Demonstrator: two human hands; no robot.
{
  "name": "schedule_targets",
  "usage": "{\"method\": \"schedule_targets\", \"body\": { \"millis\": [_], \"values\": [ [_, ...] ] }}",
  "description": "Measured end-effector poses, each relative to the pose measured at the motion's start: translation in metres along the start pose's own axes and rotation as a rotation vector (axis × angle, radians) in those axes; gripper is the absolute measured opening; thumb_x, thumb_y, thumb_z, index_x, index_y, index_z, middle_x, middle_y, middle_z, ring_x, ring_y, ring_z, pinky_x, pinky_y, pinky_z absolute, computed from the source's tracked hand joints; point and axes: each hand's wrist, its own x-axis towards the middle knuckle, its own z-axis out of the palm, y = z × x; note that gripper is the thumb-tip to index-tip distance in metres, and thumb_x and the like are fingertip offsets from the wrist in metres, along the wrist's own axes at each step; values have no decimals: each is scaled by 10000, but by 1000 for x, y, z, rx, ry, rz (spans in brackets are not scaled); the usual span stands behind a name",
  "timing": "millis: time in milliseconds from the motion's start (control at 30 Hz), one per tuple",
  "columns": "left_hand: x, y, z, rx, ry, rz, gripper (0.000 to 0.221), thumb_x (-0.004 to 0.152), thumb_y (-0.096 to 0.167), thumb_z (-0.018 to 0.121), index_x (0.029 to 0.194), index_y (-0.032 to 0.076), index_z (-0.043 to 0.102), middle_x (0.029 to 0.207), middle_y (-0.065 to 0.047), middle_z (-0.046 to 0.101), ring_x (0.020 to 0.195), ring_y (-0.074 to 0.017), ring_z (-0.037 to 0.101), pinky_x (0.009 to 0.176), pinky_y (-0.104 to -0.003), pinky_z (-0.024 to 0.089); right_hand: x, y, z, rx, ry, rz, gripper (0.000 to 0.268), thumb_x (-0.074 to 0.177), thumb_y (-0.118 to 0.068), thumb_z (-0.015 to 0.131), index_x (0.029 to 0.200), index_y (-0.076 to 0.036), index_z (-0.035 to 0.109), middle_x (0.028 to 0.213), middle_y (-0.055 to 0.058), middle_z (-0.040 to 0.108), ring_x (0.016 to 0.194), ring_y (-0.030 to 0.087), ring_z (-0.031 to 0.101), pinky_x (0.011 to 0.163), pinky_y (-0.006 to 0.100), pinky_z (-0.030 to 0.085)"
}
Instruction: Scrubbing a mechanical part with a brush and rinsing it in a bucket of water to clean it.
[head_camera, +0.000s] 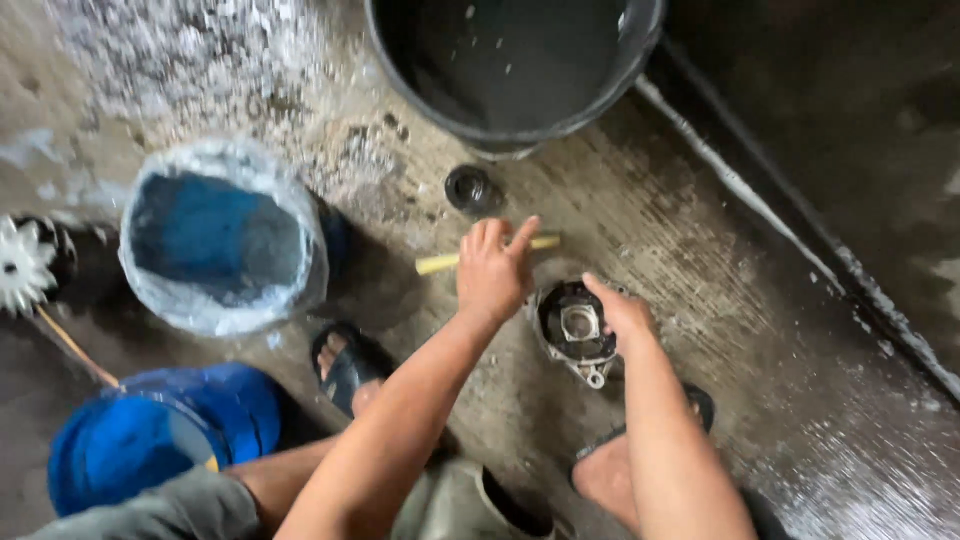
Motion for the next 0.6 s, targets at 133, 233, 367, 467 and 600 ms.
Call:
{"method": "schedule_targets", "body": {
  "millis": [133,233,367,467,600],
  "values": [
    [106,42,-113,-62,449,241,455,896,187,600,1331,294,674,1059,-62,554,1108,-345,575,899,-433,464,-14,-30,-8,137,-15,-257,1144,605,-786,897,1347,39,619,1007,227,731,854,366,752,882,479,540],
    [181,-6,-81,-48,222,158,368,891,170,630,1257,191,652,1045,-118,532,923,-353,535,713,-496,444,-33,-62,-36,413,-320,-493,447,639,-178,910,1062,-97,792,1046,31,799,909,131,712,883,267,542],
    [284,-124,46,172,-402,-115,314,862,330,574,925,101,781,833,-132,733,868,-359,731,690,-484,552,7,-65,-18,404,-268,-696,668,569,-204,997,1185,-146,746,1052,103,735,1007,201,626,928,317,481],
    [296,-206,91,510,-369,311,245,870,204,571,921,130,799,788,-53,718,790,-285,721,655,-444,568,20,-71,-10,490,-265,-657,662,652,-231,977,1265,-216,727,1171,81,718,1113,200,616,989,319,482],
    [258,-3,-136,-309,-795,85,436,795,46,746,1223,54,669,1007,-126,772,1035,-316,735,926,-401,598,-20,-92,-34,440,-233,-559,586,751,-291,909,1301,-337,712,1324,10,708,1272,199,627,1092,357,504]
  ]
}}
